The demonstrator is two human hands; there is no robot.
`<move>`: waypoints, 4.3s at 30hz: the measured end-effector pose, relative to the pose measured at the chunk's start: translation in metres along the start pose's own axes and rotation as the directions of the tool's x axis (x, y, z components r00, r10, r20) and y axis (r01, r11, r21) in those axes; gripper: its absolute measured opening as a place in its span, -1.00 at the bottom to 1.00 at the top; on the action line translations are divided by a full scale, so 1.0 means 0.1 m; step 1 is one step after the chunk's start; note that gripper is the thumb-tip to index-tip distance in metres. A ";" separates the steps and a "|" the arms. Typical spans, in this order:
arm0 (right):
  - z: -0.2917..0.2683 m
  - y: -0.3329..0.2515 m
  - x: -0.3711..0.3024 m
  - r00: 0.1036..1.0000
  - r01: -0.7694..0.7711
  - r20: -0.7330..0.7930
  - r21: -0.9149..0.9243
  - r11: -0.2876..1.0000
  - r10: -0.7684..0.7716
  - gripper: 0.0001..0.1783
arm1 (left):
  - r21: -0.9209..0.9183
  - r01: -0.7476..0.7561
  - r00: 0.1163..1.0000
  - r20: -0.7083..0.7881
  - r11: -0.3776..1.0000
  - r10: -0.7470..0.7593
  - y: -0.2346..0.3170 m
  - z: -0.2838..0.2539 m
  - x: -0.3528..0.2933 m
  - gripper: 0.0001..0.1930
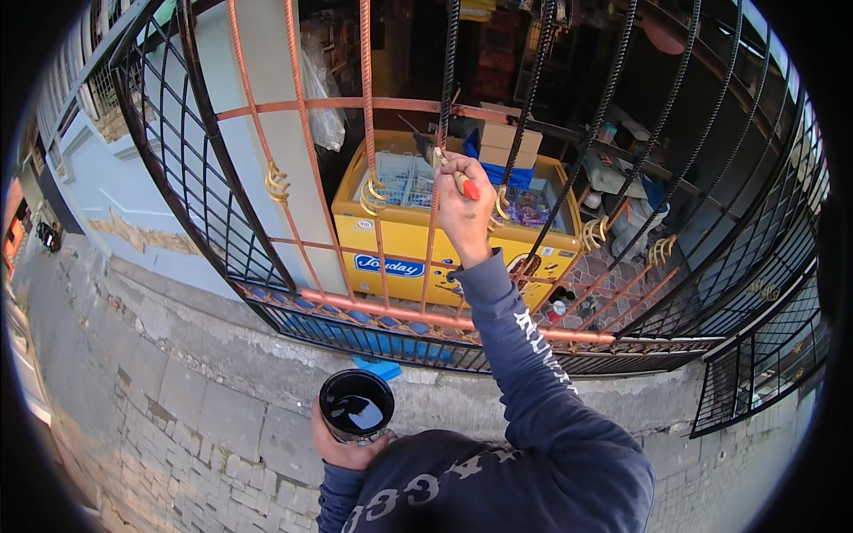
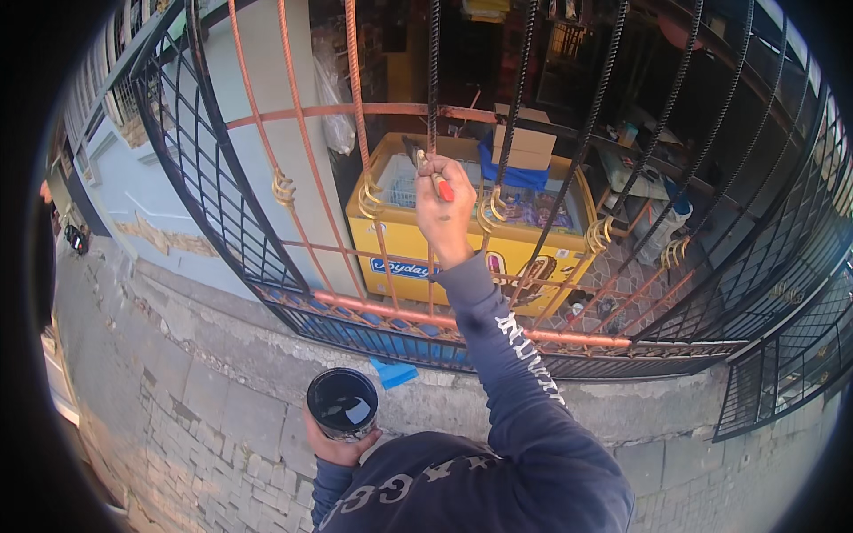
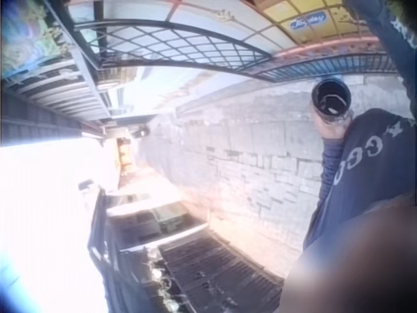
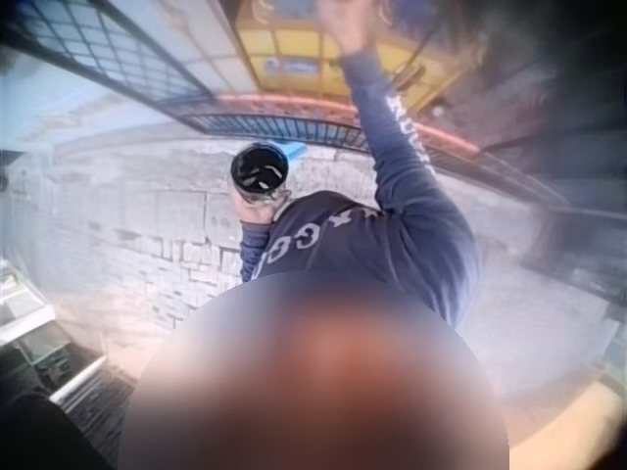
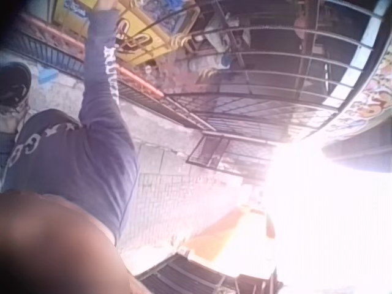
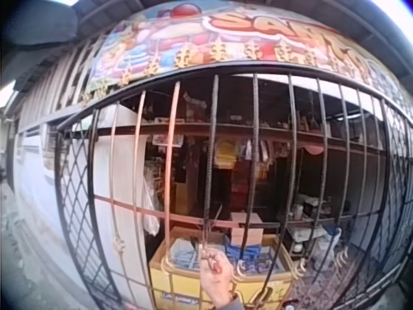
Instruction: The person paints a metal gate black using a paintbrush and a paint can. They repeatedly dip the brush into the can and apply paint to vertical bars and horizontal rails. The person briefly moves a cardboard box on the ground to adjust their position before continuing to paint.
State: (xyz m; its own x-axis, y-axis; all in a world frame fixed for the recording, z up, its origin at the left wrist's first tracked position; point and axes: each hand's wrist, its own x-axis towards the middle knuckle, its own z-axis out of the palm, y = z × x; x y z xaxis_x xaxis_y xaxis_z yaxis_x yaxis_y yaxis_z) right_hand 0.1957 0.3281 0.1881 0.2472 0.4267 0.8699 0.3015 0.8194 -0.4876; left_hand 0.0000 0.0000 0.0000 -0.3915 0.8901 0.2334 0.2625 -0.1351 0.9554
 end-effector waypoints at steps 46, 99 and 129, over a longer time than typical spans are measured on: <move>-0.14 0.02 0.07 0.995 0.097 0.002 -0.035 0.995 -0.097 -0.88 | 0.097 -0.093 0.995 -0.020 0.991 0.095 0.08 -0.01 -0.01 0.34; -0.27 -1.87 -0.63 0.111 -0.043 0.986 0.131 0.990 -0.126 -0.81 | 0.512 -0.483 0.713 -0.241 0.710 0.659 0.63 -0.15 0.48 -0.04; -0.10 -1.80 -0.17 -0.255 -0.191 0.896 0.323 0.927 -0.365 -0.82 | 0.550 -0.441 0.760 -0.191 0.709 0.621 0.57 -0.14 0.37 0.07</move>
State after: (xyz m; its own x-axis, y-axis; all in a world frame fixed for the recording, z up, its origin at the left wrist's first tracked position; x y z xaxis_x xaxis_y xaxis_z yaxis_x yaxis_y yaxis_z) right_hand 0.1467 0.1690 0.2602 -0.9977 -0.0645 0.0224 -0.0651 0.8014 -0.5946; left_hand -0.0122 0.0195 0.0653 -0.3027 0.5098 0.8053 0.8442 -0.2487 0.4748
